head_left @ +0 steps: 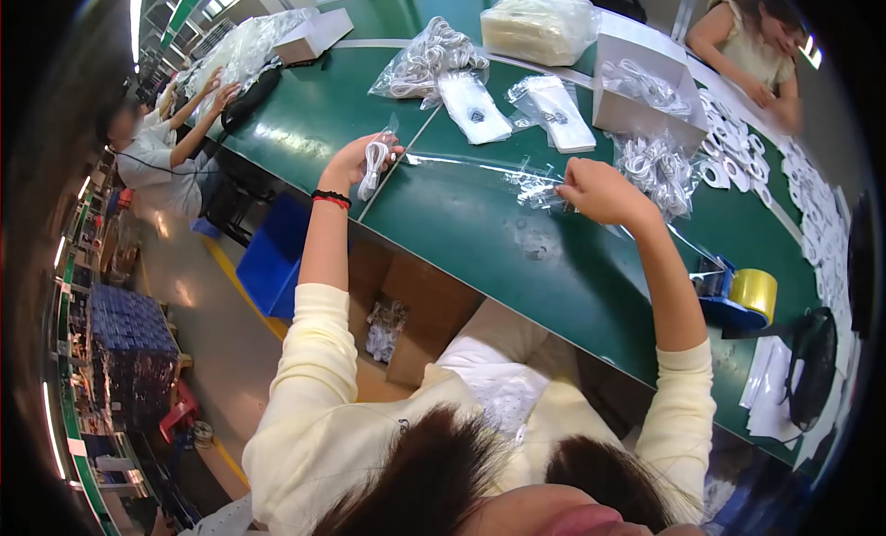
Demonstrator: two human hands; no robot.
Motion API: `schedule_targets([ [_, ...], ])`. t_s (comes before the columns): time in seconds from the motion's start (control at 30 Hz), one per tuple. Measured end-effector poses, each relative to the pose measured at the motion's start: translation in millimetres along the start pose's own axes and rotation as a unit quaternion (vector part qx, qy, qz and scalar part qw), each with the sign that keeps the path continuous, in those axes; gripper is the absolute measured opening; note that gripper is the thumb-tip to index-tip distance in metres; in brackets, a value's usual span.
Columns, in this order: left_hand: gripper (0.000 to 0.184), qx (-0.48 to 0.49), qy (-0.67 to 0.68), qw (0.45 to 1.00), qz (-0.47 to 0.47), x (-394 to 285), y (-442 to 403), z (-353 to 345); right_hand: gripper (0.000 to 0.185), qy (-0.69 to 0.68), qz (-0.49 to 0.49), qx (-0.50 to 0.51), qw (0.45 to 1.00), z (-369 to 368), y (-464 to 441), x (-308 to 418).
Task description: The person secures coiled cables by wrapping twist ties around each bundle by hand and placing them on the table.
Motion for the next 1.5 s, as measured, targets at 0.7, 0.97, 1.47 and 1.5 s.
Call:
schedule_targets([
  [0.7,0.022,0.012,-0.005,1.0,-0.016,5.9,-5.6,3.7,0.04,0.097,0.266,-0.17,0.944,-18.2,11.6,61.7],
  [0.97,0.022,0.008,-0.03,0.999,-0.03,-0.3,-9.7,11.9,0.045,0.191,0.195,-0.066,0.96,-62.6,13.1,63.1],
  [1.47,0.022,0.144,0.051,0.987,-0.042,-25.5,18.9,-87.2,0.048,-0.044,0.152,-0.077,0.984,-34.7,-12.9,44.1],
  [1.5,0.022,0.157,0.044,0.986,-0.04,-16.5,20.0,-106.7,0.048,-0.039,0.155,-0.081,0.984,-35.0,-9.5,45.6],
])
Point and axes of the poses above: each hand's wrist, its own y-axis away from the middle knuckle, its own z-axis out of the back of the hand, x = y × z, the point moved 6 cm from there along -y, towards the middle knuckle, and after that the axes turned 4 degrees about -x, right-handed, at the moved point
